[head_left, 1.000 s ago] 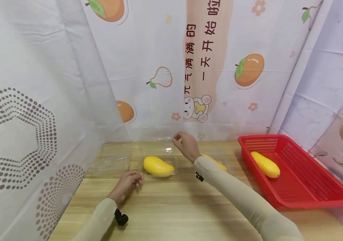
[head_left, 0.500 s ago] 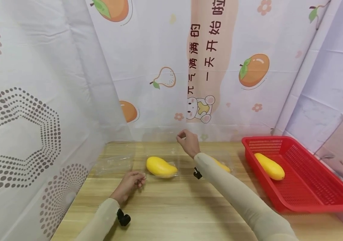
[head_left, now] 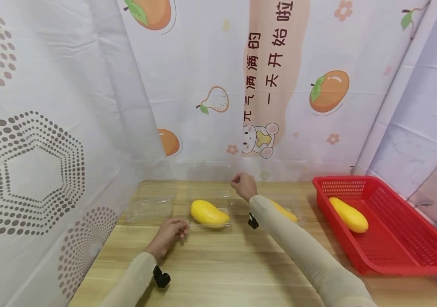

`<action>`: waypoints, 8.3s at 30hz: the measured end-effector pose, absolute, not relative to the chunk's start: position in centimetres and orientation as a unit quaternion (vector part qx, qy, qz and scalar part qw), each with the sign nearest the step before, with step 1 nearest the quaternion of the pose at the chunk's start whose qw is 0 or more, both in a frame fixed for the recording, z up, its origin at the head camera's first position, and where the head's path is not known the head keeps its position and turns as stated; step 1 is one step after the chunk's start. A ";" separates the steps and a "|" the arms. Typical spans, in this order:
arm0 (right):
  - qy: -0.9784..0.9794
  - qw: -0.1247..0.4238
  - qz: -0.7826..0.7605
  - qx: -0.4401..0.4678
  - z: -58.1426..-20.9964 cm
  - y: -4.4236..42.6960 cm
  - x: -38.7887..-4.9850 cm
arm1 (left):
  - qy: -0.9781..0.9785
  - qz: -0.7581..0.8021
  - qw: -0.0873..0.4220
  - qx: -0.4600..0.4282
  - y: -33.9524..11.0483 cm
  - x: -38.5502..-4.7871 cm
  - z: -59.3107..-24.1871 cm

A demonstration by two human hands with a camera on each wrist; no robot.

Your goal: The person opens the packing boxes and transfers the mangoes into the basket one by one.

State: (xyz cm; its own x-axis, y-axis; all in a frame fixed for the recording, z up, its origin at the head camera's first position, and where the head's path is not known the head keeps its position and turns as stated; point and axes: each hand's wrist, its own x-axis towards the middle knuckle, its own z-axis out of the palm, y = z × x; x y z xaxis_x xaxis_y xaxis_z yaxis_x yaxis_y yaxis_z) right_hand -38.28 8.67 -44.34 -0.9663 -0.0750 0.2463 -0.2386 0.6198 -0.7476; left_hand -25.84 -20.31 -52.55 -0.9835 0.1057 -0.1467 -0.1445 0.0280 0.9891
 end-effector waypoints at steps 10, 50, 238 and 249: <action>-0.905 0.064 0.412 0.077 -44.9 8.5 -38.6 | 0.712 0.697 0.085 -0.026 -20.1 -25.8 -52.6; -0.928 -0.013 0.357 0.108 -46.1 8.0 -38.4 | 0.722 0.686 0.089 -0.017 -20.3 -25.1 -52.4; -0.944 0.074 0.161 0.280 -44.2 6.3 -32.3 | 0.737 0.671 0.082 -0.010 -20.2 -24.9 -52.3; -0.945 0.066 0.177 0.268 -44.0 7.7 -32.6 | 0.739 0.669 0.078 -0.010 -20.2 -24.6 -52.3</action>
